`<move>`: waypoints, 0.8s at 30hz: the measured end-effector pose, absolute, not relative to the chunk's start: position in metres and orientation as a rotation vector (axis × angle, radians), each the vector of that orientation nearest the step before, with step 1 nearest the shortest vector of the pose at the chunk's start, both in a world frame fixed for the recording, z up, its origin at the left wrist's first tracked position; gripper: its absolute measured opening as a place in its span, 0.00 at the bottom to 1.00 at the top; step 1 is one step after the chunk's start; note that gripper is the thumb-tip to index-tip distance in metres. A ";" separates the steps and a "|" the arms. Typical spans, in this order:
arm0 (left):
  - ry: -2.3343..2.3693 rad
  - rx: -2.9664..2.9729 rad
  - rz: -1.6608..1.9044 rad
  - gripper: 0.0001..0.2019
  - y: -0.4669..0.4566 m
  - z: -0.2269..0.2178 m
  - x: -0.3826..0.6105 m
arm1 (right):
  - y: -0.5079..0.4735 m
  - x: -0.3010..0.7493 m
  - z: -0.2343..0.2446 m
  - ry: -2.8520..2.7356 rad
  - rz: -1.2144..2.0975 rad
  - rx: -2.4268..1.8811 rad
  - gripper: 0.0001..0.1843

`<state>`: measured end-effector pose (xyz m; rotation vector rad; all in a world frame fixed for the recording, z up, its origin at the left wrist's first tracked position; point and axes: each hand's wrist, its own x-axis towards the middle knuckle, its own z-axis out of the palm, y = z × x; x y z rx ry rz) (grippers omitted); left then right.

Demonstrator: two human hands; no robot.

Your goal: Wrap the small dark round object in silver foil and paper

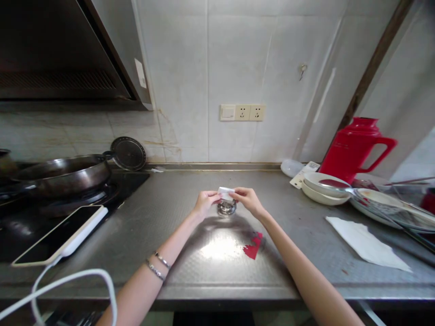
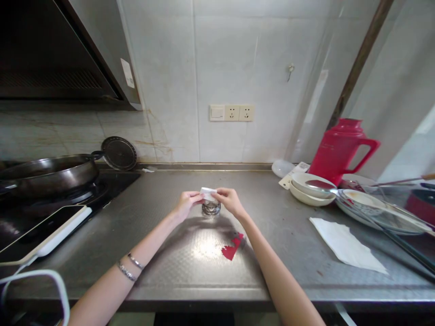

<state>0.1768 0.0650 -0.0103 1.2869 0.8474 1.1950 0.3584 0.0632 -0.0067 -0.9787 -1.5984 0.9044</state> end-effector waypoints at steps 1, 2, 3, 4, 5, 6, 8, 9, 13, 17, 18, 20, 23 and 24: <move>0.835 1.265 1.199 0.15 0.064 -0.010 0.177 | 0.062 0.357 -0.007 -1.544 0.944 -0.978 0.21; 0.830 1.254 1.209 0.15 0.064 -0.010 0.177 | 0.061 0.356 -0.007 -1.493 0.980 -0.975 0.22; 0.834 1.251 1.219 0.16 0.064 -0.010 0.177 | 0.060 0.355 -0.007 -1.447 1.010 -0.969 0.22; 0.843 1.253 1.226 0.16 0.065 -0.010 0.177 | 0.060 0.354 -0.007 -1.411 1.033 -0.964 0.23; 0.856 1.256 1.229 0.16 0.066 -0.010 0.176 | 0.059 0.354 -0.007 -1.390 1.050 -0.962 0.24; 0.872 1.259 1.230 0.16 0.067 -0.011 0.175 | 0.059 0.354 -0.007 -1.383 1.053 -0.966 0.25; 0.923 1.278 1.249 0.16 0.071 -0.013 0.172 | 0.061 0.355 -0.006 -1.425 1.000 -1.009 0.25; 0.963 1.306 1.273 0.16 0.074 -0.015 0.170 | 0.063 0.357 -0.004 -1.487 0.922 -1.041 0.24; 1.151 1.566 1.313 0.25 0.085 -0.030 0.167 | 0.066 0.363 0.004 -1.984 0.340 -1.212 0.14; 1.190 1.710 1.092 0.48 0.088 -0.050 0.175 | 0.063 0.362 0.013 -2.510 -0.027 -1.278 0.13; 1.148 1.739 1.050 0.50 0.088 -0.054 0.177 | 0.062 0.362 0.015 -2.611 -0.070 -1.265 0.13; 1.091 1.795 1.000 0.54 0.086 -0.058 0.183 | 0.061 0.361 0.019 -2.751 -0.119 -1.249 0.13; 1.065 1.853 0.978 0.59 0.083 -0.060 0.188 | 0.063 0.363 0.025 -2.832 -0.113 -1.267 0.15; 1.065 1.863 0.972 0.60 0.082 -0.060 0.188 | 0.065 0.364 0.026 -2.846 -0.098 -1.281 0.16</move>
